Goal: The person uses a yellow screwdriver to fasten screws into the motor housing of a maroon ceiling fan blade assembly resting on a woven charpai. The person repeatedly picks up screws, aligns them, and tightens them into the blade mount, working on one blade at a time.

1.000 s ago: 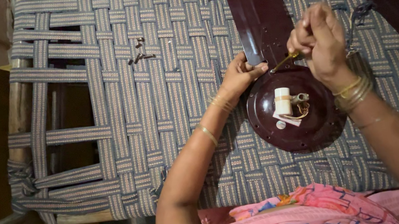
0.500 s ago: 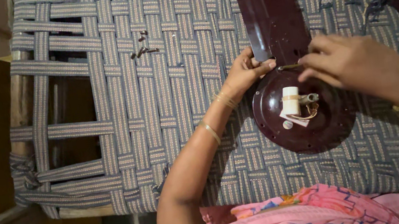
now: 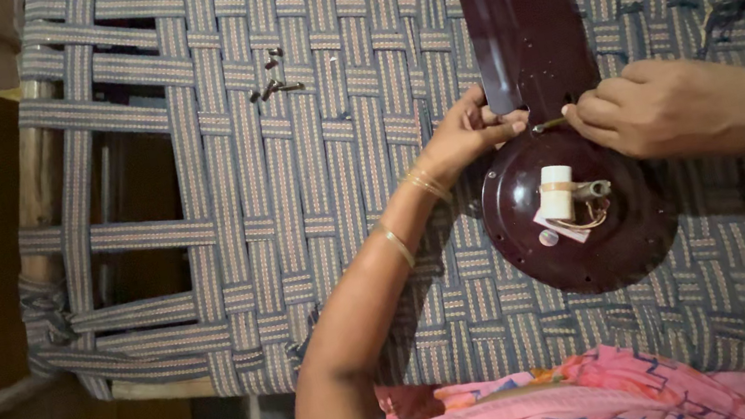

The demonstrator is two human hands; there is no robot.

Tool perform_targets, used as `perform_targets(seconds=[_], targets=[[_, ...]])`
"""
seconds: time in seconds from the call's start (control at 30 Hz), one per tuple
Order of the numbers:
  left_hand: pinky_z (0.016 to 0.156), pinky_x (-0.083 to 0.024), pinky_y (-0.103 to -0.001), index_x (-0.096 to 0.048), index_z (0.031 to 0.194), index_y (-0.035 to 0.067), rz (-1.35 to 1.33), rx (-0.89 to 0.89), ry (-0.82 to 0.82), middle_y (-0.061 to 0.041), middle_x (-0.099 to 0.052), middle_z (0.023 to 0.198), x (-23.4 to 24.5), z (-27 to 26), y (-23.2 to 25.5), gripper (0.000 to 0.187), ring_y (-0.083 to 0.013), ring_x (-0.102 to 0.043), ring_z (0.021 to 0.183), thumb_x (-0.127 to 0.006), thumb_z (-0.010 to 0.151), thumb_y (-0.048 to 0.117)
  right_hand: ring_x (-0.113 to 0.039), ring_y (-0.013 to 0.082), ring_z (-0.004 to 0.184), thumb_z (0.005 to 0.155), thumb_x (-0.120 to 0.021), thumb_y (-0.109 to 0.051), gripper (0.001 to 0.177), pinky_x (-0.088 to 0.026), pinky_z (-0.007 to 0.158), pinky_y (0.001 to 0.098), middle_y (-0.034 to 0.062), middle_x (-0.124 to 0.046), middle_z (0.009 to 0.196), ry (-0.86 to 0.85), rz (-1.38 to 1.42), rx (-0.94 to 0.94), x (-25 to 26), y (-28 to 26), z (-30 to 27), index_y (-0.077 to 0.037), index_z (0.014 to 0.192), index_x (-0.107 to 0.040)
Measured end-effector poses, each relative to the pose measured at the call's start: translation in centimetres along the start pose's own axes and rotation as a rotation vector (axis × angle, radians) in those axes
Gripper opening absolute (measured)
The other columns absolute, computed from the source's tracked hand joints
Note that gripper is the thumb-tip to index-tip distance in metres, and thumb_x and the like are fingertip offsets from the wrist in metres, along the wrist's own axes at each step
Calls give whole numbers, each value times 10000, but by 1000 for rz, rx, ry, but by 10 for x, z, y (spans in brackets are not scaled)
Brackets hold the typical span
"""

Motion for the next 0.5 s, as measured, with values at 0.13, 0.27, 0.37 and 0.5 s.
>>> perform_targets(seconds=[0.13,0.27,0.37,0.5], targets=[[919,-578,-273,-537,1222,19,-68,-46,-41,-108,-742,1109,-2,0,2,412,-168,-714,1077,-746,876,-63,-639,127,709,812,-601,-188,461,-537,544,236,8,-678,926,-64,-3,25,-7,-4,2,-17,1226,-712],[831,-558,-256,-541,1251,11,-66,-52,-51,-109,-746,1118,-4,1,-2,429,-154,-709,1029,-745,883,-74,-631,111,705,819,-595,-180,458,-526,523,220,21,-688,1029,-136,-26,67,-12,-10,2,-11,1230,-708],[809,-557,-251,-535,1264,15,-82,-72,-72,-110,-747,1126,-4,0,0,440,-147,-712,1021,-740,884,-74,-642,108,729,803,-604,-179,417,-535,539,236,42,-693,1182,-148,-2,103,-18,-9,3,-43,1181,-715],[782,-544,-239,-519,1285,26,-79,-72,-96,-109,-735,1136,-3,1,-1,453,-146,-708,1013,-736,900,-76,-658,118,799,818,-612,-176,386,-537,608,249,31,-689,1200,-75,43,87,-30,-5,-9,-32,1157,-727]])
Point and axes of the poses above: each hand's wrist, its own z-axis towards the middle knuckle, its own x-axis out of the back of the hand, y = z × x, the point moved 5 cm from there along z, towards the middle knuckle
